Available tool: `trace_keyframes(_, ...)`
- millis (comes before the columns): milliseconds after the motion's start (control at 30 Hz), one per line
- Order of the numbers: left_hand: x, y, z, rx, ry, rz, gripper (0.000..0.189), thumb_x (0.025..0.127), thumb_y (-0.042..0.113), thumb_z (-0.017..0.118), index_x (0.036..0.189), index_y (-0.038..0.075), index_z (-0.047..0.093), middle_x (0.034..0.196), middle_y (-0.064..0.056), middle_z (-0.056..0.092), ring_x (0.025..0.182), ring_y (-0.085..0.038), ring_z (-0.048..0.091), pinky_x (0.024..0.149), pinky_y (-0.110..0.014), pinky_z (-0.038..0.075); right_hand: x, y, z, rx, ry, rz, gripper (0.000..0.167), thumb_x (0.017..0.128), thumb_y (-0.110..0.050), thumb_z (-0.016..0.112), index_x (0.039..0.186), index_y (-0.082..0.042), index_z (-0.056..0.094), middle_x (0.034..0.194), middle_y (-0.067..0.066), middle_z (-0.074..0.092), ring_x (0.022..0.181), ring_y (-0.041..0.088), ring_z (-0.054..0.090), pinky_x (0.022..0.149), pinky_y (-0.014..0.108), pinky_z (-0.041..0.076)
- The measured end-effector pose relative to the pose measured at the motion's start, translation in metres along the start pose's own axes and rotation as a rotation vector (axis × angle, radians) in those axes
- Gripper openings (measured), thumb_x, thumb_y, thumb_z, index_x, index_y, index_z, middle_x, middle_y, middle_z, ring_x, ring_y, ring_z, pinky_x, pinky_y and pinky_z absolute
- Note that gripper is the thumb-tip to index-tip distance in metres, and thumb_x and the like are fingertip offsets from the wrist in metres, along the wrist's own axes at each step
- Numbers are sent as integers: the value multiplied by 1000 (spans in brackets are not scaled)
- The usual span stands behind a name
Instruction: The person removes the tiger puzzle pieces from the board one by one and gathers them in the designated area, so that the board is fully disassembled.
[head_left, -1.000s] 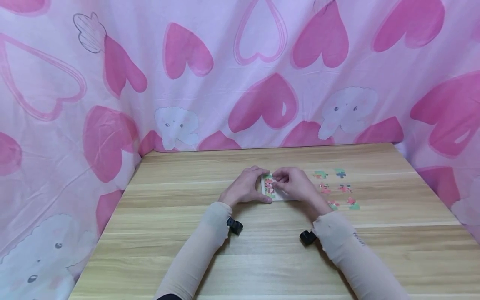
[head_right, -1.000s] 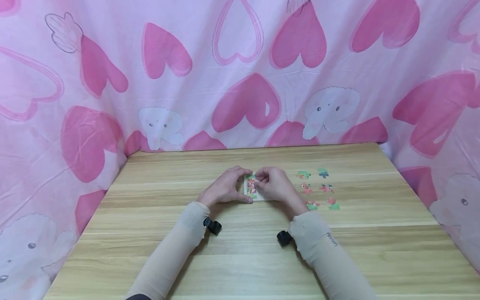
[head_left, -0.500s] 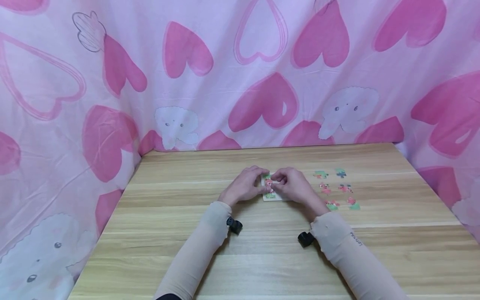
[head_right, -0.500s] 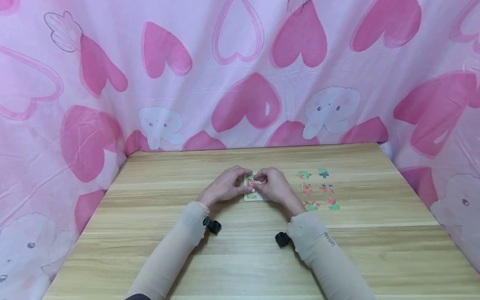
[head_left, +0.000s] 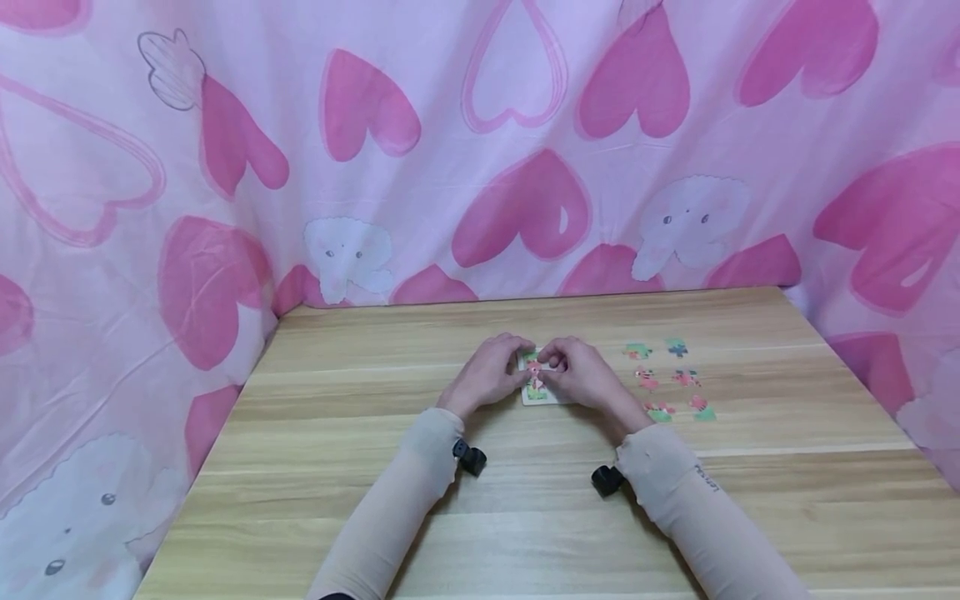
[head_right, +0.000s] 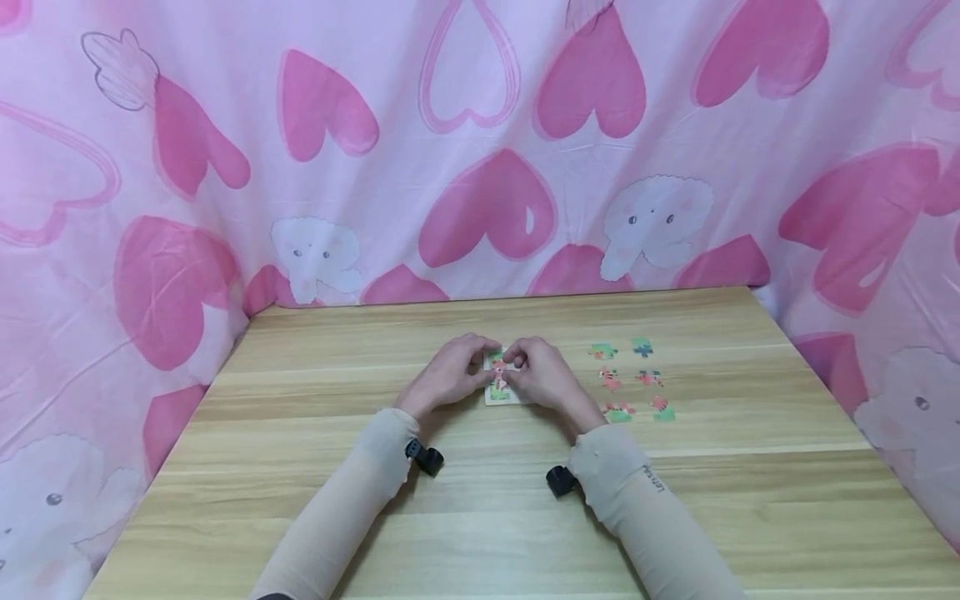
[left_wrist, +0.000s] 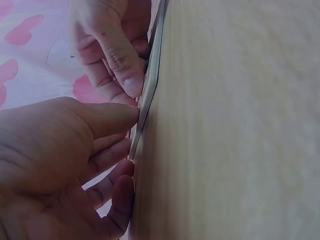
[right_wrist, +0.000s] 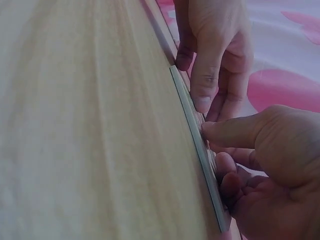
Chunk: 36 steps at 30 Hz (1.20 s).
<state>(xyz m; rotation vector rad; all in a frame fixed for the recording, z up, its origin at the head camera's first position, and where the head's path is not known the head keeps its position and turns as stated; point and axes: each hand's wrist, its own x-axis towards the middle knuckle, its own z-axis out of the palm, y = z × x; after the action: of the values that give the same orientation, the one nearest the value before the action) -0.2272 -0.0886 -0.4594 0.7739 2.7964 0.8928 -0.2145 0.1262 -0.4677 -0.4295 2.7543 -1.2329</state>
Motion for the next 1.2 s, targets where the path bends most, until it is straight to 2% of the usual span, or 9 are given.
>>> trace_keyframes(167,0,0,1,-11,11,-1,52,104,20,82,152,9,65,144,-9,69,124,-24,64,112,-40,54,0,-1,0,-13,-18,11,20,101,-10,79,119,-4,74,106,10,65,94,22,61,86,38,55)
trace_keyframes(400,1,1,1,-24,17,-22,53,102,19,84,152,11,66,147,-9,69,137,-28,63,122,-42,50,2,-2,2,-14,-21,21,20,102,-10,78,120,-4,71,107,11,63,95,23,60,86,37,53)
trace_keyframes(567,0,0,1,-26,16,-25,55,102,19,84,152,11,65,146,-9,69,135,-27,63,121,-42,50,2,-2,4,1,-18,24,20,102,-10,78,119,-4,71,107,11,64,94,23,60,85,37,54)
trace_keyframes(967,0,2,3,-32,8,-30,55,102,20,84,153,11,65,145,-8,69,131,-25,64,117,-40,53,2,-4,8,-45,71,33,6,102,-4,73,107,-6,75,92,6,69,83,20,62,78,36,55)
trace_keyframes(1200,2,2,1,-26,8,-29,55,102,19,83,153,9,64,145,-10,69,130,-26,64,117,-40,53,3,-9,7,-46,87,44,6,101,-3,73,106,-5,75,92,7,70,82,21,64,80,37,57)
